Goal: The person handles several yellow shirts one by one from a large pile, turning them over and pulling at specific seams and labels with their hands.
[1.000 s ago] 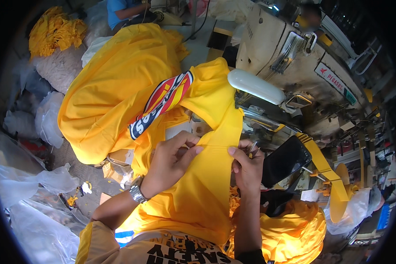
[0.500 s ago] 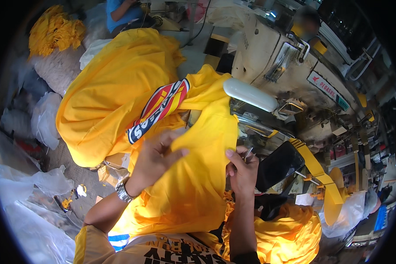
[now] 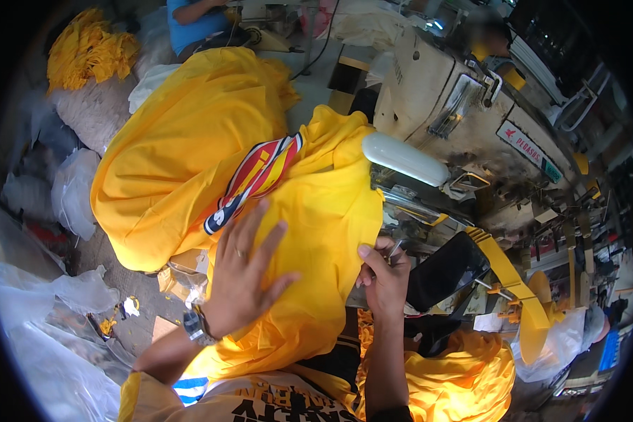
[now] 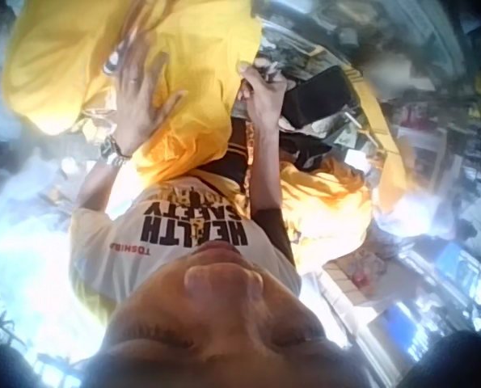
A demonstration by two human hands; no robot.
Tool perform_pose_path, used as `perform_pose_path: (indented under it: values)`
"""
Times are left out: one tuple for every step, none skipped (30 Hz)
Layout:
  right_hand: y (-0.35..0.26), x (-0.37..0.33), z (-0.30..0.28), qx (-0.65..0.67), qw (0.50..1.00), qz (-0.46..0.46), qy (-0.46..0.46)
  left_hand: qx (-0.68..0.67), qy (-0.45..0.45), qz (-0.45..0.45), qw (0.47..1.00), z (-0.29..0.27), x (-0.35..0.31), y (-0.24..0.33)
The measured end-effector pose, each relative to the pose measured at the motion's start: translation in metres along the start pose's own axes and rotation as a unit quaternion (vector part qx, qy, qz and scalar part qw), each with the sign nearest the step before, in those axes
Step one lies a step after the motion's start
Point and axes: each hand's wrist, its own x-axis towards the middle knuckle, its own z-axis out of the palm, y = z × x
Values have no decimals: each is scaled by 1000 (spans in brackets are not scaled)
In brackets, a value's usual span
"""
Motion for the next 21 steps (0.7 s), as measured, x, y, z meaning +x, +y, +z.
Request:
perform_pose_path:
  values:
    - [0,-1,1,-1,1000,-2,4,16,-1,-34,999,8,-17,4]
    - [1,0,2,0,1000,1,4,35,-2,-69,997,20,-38,2]
    - [2,0,2,-2,1000,3,7,51,-4,-104,993,30,-52,-3]
    - [1,-1,1,-7,1000,4,11,15,-7,-116,993,35,-62,-11]
    - [2,-3,1,-10,1000,9,16,-20,-10,-129,991,38,-71,-21]
    - [4,-3,3,-13,1000,17,12,-51,-8,-147,988,39,-77,-26]
    - [3,-3,4,-19,1000,23,10,-120,87,-171,974,43,-70,-29]
    - [4,-5,1,-14,999,24,23,-98,145,-121,977,34,-47,-29]
    - [4,-5,1,-14,999,26,20,-72,202,-69,974,16,-19,-30]
    - [2,-7,1,-14,999,29,18,-59,230,-11,971,2,4,-35]
    - [2,-8,2,-13,999,33,15,-46,256,47,964,-6,24,-43]
    - [4,-8,3,-15,999,24,16,-35,185,62,980,-11,41,-54]
    - [6,-7,2,-20,999,15,20,-28,112,75,990,-14,52,-63]
    - [7,-7,3,-26,999,6,25,2,89,78,993,-14,56,-61]
    - [7,-7,1,-31,999,9,26,30,62,83,994,-9,64,-55]
    - [7,-9,-1,-37,999,11,28,58,36,89,994,-4,69,-52]
    - [6,-9,-2,-42,999,13,31,61,82,79,992,-3,57,-49]
    - [6,-11,-2,-48,998,13,34,66,121,73,988,-5,30,-41]
    - [6,-12,0,-56,998,14,36,69,161,63,983,-5,4,-33]
    - [6,-14,1,-69,997,15,39,52,199,13,979,2,-15,-29]
    - [7,-16,1,-75,996,19,36,33,237,-40,970,13,-34,-28]
